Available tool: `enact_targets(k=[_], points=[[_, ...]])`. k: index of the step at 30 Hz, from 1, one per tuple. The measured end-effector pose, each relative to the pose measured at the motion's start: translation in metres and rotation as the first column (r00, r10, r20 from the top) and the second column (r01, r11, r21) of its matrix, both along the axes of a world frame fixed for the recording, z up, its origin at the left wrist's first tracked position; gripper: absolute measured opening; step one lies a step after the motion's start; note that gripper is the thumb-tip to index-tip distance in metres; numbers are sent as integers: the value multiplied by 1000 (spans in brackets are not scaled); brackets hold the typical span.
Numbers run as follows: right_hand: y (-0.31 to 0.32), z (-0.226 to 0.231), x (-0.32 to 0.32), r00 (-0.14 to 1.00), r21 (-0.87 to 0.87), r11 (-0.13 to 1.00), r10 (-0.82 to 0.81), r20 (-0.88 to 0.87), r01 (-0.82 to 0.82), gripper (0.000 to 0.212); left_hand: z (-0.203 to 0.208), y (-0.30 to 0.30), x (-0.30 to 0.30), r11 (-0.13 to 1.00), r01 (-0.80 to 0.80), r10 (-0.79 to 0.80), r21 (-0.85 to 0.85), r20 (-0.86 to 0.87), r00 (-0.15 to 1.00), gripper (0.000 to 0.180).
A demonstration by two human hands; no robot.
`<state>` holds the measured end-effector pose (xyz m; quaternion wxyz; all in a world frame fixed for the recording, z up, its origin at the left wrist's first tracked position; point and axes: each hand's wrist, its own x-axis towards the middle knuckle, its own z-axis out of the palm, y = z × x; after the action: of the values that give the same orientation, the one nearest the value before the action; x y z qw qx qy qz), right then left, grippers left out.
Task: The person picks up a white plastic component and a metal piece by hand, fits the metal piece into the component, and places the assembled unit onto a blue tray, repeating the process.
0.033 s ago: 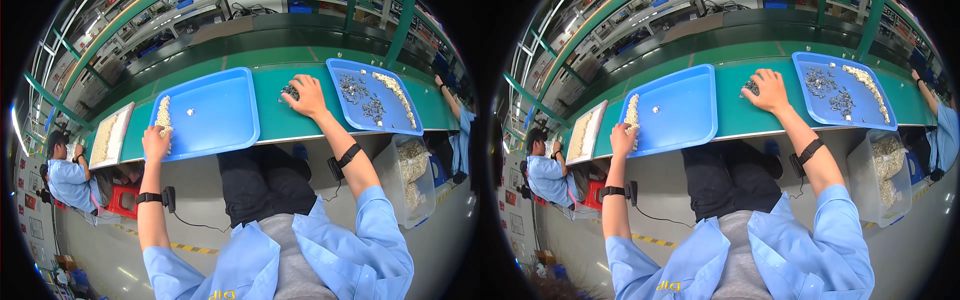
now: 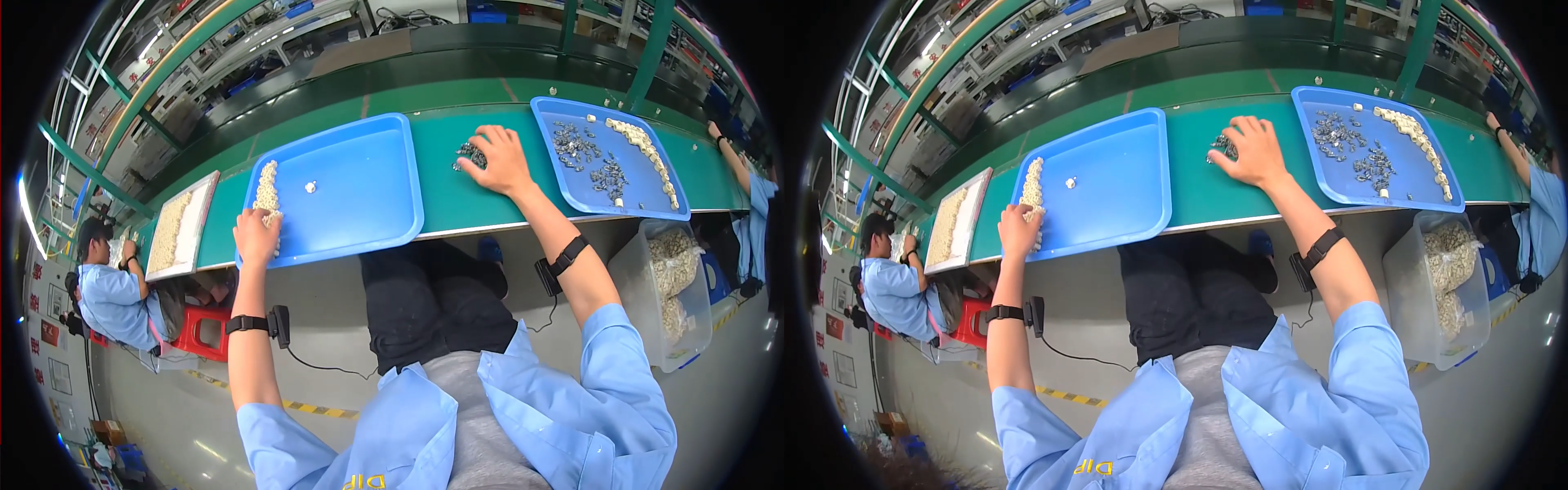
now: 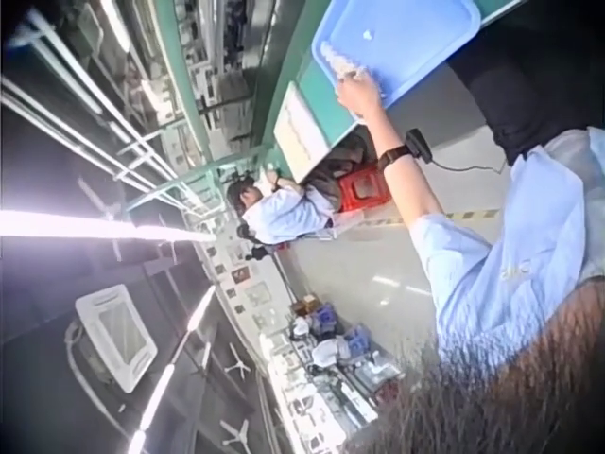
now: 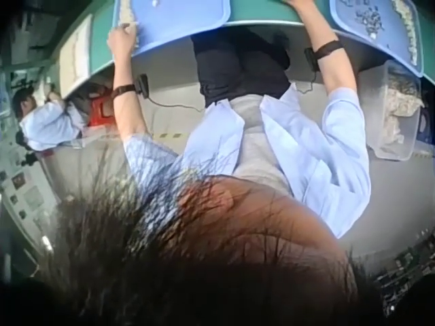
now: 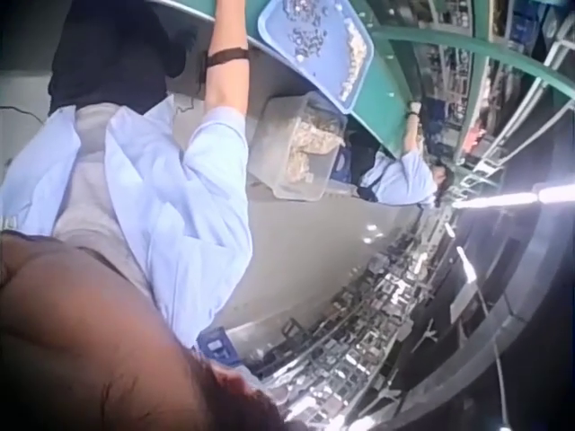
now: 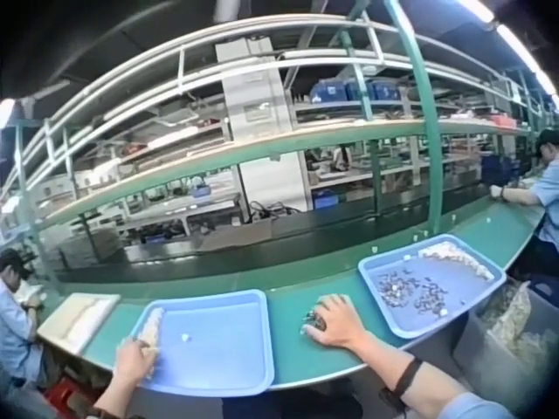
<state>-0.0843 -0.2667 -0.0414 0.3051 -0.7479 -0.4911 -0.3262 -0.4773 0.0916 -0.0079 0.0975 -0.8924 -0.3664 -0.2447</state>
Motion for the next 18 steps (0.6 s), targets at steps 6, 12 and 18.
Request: enact_targets(k=[6,12,18], points=[[-5,-1,3,987,-119,980,162,-5,-162,24,-9,24,14,995,-57,52,-81,-64,997,25],[5,-3,11,977,-95,972,209,-48,-213,8,-13,23,20,1000,-14,15,28,-31,999,18],[0,-5,11,961,40,965,260,-96,-258,6,-7,1,36,991,-83,79,-107,-46,996,20]])
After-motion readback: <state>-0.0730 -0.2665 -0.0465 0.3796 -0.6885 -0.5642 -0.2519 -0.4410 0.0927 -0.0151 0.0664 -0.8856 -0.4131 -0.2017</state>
